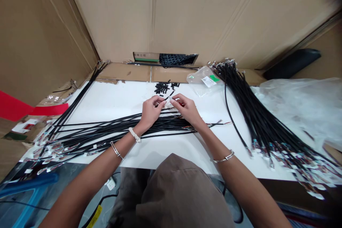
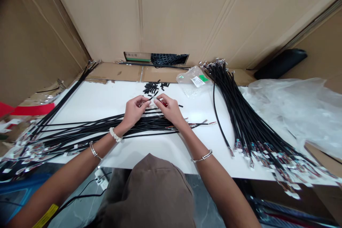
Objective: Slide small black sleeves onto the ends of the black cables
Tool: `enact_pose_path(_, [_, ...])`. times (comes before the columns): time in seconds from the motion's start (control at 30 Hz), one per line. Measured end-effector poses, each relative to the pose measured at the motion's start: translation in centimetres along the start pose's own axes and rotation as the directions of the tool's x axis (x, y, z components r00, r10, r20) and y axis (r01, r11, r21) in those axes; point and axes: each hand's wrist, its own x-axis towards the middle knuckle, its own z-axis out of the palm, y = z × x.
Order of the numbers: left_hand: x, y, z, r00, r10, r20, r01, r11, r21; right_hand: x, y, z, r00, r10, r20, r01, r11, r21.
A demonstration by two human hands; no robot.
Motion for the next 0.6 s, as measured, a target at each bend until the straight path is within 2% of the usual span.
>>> enact_pose_path(0.3, [-0.43, 0.48, -0.19, 0.984, 0.179, -0.016, -0.17, 0.957, 0.233, -0.03, -0.02, -0.03, 0.999, -0.038, -0.019, 0.036, 0.997, -0.061])
enact_pose_path(0.6, [-0.51, 0.52, -0.2, 0.975, 0.224, 0.008, -0.216, 0.927, 0.306, -0.32, -0.57, 0.32, 0.997, -0.061, -0.055, 0.055, 0.994, -0.094])
